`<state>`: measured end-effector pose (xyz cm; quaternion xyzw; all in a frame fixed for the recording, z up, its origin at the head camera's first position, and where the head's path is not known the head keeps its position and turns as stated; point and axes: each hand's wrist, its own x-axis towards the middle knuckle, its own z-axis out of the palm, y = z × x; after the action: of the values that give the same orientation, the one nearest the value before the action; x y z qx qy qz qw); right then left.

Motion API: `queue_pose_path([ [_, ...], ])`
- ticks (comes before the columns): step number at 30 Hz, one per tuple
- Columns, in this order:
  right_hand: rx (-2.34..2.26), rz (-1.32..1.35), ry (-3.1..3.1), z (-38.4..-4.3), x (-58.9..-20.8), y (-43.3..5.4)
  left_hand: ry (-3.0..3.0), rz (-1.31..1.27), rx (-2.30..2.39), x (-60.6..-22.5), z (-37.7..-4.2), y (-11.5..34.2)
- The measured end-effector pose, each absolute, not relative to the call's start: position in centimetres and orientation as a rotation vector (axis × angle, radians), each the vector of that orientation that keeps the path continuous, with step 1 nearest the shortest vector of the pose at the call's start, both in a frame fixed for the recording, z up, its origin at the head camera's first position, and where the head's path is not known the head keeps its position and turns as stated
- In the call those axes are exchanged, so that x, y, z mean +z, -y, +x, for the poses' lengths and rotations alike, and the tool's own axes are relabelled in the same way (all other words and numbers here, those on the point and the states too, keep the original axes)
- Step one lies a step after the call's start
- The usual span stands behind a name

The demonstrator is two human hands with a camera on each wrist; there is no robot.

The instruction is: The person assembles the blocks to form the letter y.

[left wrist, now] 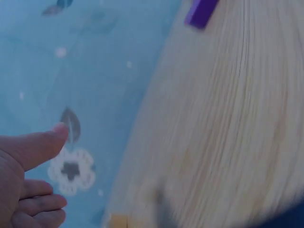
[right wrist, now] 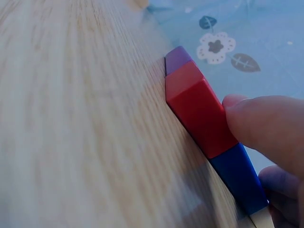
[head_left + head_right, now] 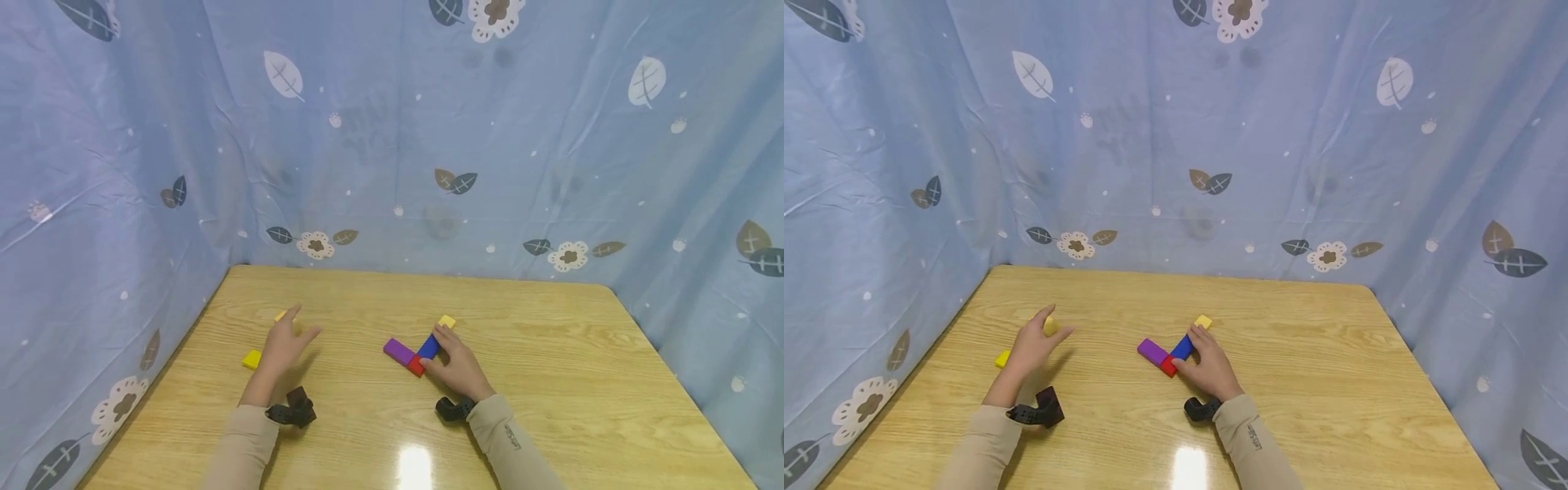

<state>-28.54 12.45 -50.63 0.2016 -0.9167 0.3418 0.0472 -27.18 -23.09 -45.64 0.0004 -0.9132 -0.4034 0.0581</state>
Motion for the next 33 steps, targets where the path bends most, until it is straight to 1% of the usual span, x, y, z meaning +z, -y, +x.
queue_pose_path([
  [6,1.040,0.619,2.803,-28.5,-50.8,-12.6,2.809,0.025,-1.156,-46.1,-27.8,26.1],
  [14,1.058,0.626,2.780,-28.5,-51.1,-12.6,2.915,0.035,-1.103,-46.5,-29.2,28.3],
  [25,1.044,0.625,2.771,-28.3,-51.2,-12.8,2.986,0.118,-1.237,-46.9,-29.8,29.0],
  [33,1.042,0.639,2.759,-28.4,-51.1,-12.6,3.008,0.183,-1.217,-47.2,-30.0,29.0],
])
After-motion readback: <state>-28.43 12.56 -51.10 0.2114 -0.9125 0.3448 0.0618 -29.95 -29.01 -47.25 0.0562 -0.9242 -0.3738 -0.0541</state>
